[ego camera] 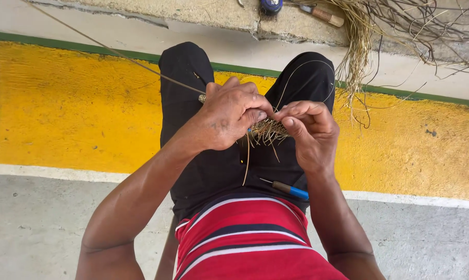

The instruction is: The recorder is weaving straw or palm fibers into a circular pattern to create a mat or basket base using a small hook tool.

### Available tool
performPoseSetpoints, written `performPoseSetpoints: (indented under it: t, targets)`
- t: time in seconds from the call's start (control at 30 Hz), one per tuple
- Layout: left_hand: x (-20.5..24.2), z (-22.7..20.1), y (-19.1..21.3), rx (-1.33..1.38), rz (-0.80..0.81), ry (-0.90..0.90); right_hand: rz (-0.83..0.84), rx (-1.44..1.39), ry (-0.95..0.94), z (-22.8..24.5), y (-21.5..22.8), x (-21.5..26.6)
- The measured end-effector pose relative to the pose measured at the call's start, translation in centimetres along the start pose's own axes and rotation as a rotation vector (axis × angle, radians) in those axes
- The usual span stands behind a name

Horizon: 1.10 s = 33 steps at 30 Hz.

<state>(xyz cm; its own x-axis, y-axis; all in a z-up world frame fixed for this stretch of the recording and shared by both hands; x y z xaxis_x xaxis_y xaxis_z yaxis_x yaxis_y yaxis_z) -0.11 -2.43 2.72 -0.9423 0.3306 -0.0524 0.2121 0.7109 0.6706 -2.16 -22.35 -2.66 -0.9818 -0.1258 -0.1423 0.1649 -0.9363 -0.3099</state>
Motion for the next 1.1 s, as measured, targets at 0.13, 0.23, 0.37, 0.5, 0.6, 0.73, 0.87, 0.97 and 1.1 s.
performPoseSetpoints:
  t: [0.13,0.23,0.37,0.5,0.6,0.73,0.87,0.97,1.1]
  targets:
    - [0.2,0.1,-0.1,0.013,-0.017,-0.019,-0.006,0.042,0.008,0.3,-0.5,-0.4]
    - [0.3,0.2,0.0,0.021,-0.016,-0.015,0.025,0.359,0.15,1.4,-1.3,-0.4]
    - [-0.3,0.5,0.0,0.015,0.001,-0.027,0.227,0.578,0.204,-0.4,1.4,-2.9]
    - [0.0,0.3,-0.1,0.05,-0.016,-0.002,0.432,0.324,-0.163,-2.5,1.1,-6.3]
    - [-0.1,0.3,0.2,0.028,0.001,0.051,0.535,0.304,-0.383,-3.6,0.7,-6.8]
    - [-0.1,0.8,0.1,0.048,-0.03,0.032,0.622,0.15,-0.399,-5.5,1.9,-8.1]
    - [-0.2,0.8,-0.5,0.079,-0.052,-0.023,0.184,0.34,-0.076,-6.9,7.9,-13.5]
    - [-0.7,0.8,-0.2,0.058,-0.046,-0.001,0.118,0.352,-0.334,-5.0,6.0,-12.3]
    - [-0.9,0.7,-0.3,0.074,-0.001,0.024,0.48,0.209,-0.151,-2.0,0.7,-6.9]
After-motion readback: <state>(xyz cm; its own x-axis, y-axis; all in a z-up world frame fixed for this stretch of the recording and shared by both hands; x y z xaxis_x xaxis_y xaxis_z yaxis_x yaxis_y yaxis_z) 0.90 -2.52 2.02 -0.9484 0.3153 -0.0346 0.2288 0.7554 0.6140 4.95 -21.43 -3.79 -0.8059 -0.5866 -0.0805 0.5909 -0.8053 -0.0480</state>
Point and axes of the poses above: each hand's wrist, its own x-axis away from the middle knuckle, its own y-axis out of the back of the hand, z = x × y, the point moved 4 cm from there along -x, towards the middle knuckle, and after that the axes turned 6 degrees about -z, right-handed, at the moved point
